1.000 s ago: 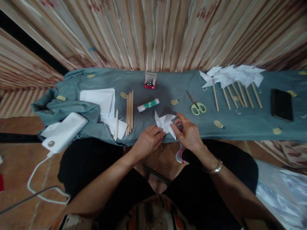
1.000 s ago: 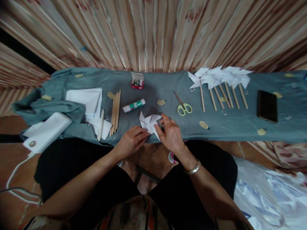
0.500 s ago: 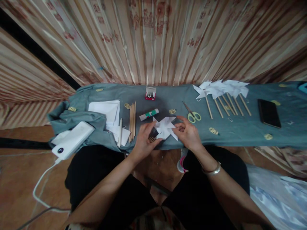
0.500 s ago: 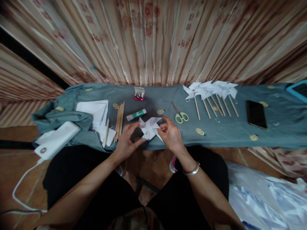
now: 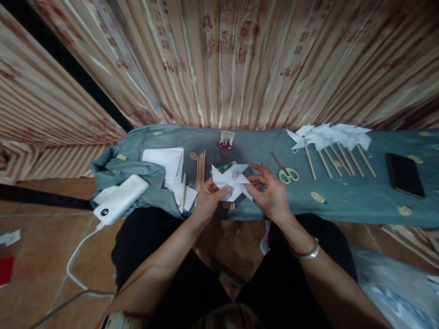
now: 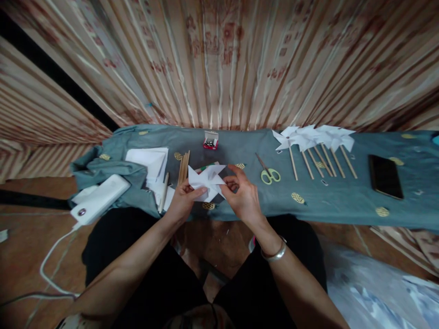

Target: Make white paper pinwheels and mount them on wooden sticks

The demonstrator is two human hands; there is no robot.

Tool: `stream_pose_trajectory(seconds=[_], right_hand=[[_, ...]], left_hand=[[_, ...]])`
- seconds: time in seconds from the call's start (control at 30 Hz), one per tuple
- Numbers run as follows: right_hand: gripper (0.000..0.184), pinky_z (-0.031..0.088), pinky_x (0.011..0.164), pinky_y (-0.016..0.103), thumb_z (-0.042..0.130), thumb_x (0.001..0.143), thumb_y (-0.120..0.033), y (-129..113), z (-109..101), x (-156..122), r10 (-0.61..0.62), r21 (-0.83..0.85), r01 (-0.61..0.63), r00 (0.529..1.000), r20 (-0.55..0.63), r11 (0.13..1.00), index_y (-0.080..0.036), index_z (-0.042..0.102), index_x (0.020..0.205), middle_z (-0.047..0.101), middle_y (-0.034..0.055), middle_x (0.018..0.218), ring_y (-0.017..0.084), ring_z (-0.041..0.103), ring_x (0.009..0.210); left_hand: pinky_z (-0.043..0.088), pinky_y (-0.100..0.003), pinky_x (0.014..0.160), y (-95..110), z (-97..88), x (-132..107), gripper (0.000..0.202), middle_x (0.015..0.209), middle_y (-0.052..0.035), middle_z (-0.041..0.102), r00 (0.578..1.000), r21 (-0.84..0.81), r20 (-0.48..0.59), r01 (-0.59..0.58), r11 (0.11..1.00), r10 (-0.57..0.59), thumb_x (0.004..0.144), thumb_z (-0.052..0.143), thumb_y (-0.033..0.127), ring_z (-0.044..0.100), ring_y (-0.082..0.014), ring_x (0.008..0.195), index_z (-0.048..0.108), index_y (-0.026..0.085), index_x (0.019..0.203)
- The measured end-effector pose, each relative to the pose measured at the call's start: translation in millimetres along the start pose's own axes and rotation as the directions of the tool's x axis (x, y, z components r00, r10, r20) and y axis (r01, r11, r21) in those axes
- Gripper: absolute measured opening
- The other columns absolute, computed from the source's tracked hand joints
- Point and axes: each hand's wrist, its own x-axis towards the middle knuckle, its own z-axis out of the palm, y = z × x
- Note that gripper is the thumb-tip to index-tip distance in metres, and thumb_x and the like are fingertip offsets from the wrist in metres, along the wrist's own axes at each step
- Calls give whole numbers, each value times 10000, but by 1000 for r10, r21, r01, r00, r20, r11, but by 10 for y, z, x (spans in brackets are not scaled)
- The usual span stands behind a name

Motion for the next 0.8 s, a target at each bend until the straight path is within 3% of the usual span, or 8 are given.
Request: stream_pose_trajectory(seconds=[0.17,0.27,0.47,0.8], right_hand=[[527,536,743,345,653,741,-288,-75,42,-23,-15,-6,15,998,55,1000,-199,515,1242,730,28,870,170,648,707],[574,527,795,362,679,715,-304,-60,83,-8,-14,109,3,995,97,994,-205,498,1250,727,45,938,188,664,809],[673,546,701,335,768,619,-400,48,196,58,189,421,-219,975,113,880,-206,486,1198,721,28,821,189,677,730],[650,537,612,286,774,610,-342,11,231,60,213,467,-246,969,124,849,-213,489,1179,724,-18,745,161,668,629]], left_hand=[[520,-284,768,29,-29,9,540,911,-29,749,1000,-54,-25,1,999,-2,520,869,244,678,-161,777,691,168,1024],[516,-288,788,21,-57,25,563,944,-34,748,1000,-49,-3,-16,999,15,542,858,237,679,-168,809,682,170,1073],[514,-291,740,11,-65,26,565,907,-44,748,1000,-11,-3,-2,1000,2,519,858,247,670,-174,761,688,151,1049],[502,-269,715,60,-66,17,522,818,-20,743,1000,-40,-11,-15,999,15,516,851,210,649,-141,695,692,154,1010]])
